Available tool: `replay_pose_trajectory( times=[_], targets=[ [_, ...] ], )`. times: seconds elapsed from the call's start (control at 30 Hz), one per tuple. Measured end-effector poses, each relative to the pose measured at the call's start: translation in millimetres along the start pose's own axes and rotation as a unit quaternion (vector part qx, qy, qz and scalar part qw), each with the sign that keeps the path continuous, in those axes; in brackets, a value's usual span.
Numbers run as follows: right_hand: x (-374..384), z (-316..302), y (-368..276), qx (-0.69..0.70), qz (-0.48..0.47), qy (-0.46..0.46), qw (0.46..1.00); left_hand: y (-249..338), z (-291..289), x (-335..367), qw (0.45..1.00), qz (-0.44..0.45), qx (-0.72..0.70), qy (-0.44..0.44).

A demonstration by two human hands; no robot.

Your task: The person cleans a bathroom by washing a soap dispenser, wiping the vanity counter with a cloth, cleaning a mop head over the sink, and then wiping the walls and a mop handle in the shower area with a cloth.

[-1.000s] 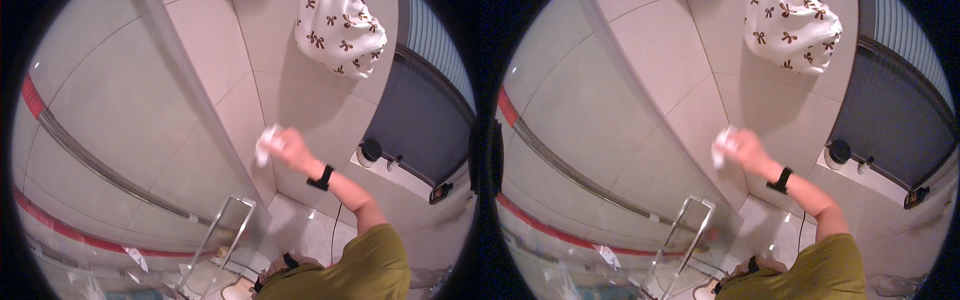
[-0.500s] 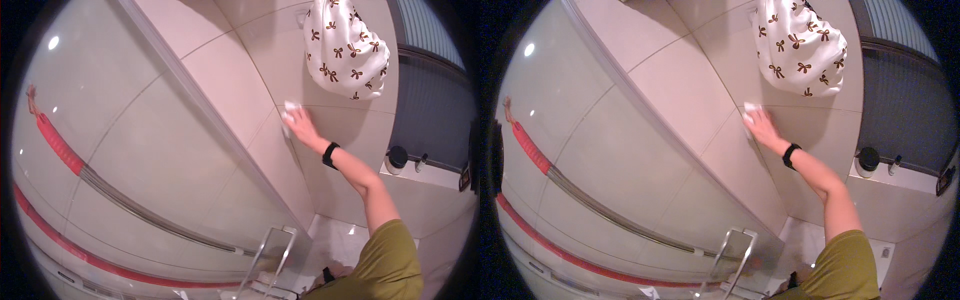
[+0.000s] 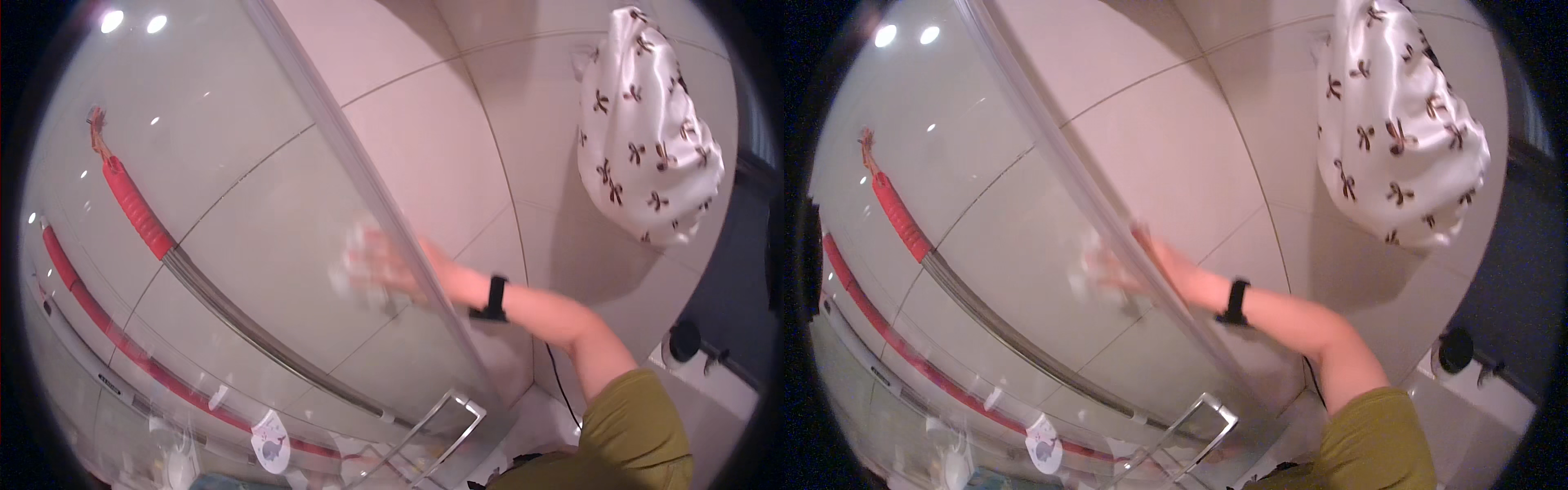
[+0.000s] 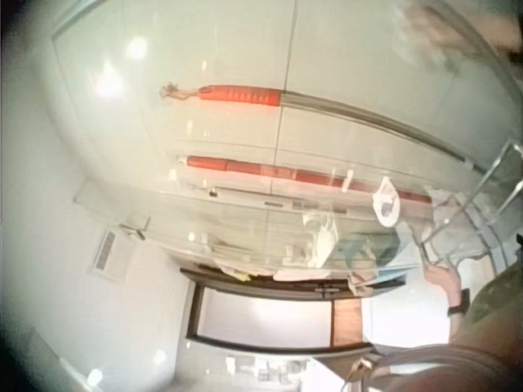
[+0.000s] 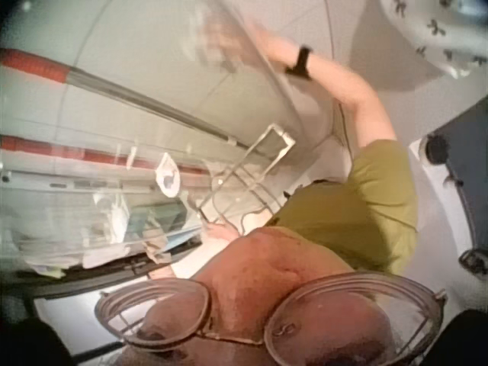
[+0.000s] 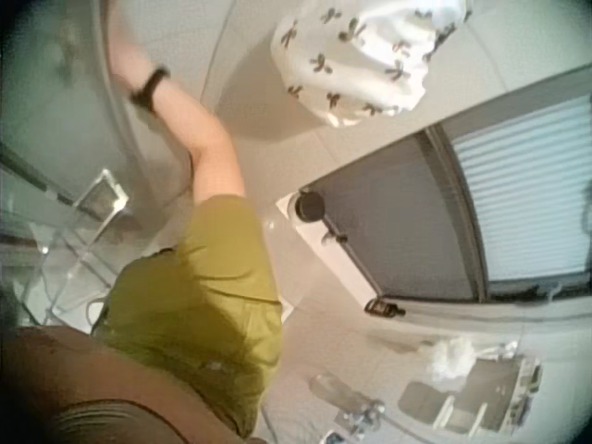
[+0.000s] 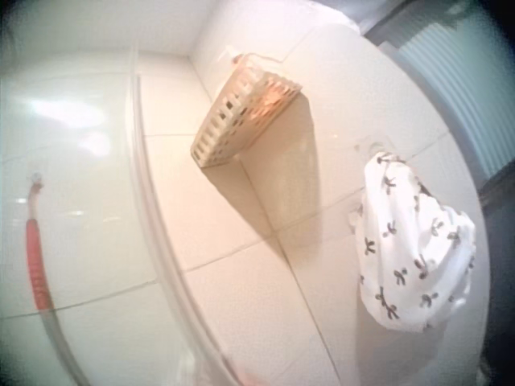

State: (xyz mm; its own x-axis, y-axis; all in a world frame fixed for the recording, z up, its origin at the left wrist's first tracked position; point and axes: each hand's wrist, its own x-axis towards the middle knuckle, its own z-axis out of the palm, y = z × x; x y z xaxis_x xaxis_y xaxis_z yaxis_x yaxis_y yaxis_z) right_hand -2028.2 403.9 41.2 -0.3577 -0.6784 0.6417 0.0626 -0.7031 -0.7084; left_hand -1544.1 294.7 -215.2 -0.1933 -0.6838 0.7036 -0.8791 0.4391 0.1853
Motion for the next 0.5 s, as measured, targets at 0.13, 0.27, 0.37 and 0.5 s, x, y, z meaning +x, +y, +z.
replay_pose_trajectory(
  times=[0.13, 0.27, 0.37, 0.5],
  targets=[
    [5.2, -34.1, 2.7, -0.258, -0.071, -0.035, 0.963, 84.9, -3.4, -33.0, 0.968, 0.089, -0.037, -0.233],
    [41.4, -28.5, -84.5, -0.741, -0.369, 0.156, 0.539, 186.8, -28.6, -45.9, 0.938, 0.197, -0.112, -0.263],
    [35.1, -28.7, -72.5, -0.739, -0.350, 0.150, 0.556, 221.4, -19.2, -40.6, 0.928, 0.258, -0.110, -0.246],
    [-13.0, -10.6, -21.3, -0.734, -0.188, -0.023, 0.652, 226.2, 4.4, -42.2, 0.922, 0.231, -0.159, -0.266]
  ],
)
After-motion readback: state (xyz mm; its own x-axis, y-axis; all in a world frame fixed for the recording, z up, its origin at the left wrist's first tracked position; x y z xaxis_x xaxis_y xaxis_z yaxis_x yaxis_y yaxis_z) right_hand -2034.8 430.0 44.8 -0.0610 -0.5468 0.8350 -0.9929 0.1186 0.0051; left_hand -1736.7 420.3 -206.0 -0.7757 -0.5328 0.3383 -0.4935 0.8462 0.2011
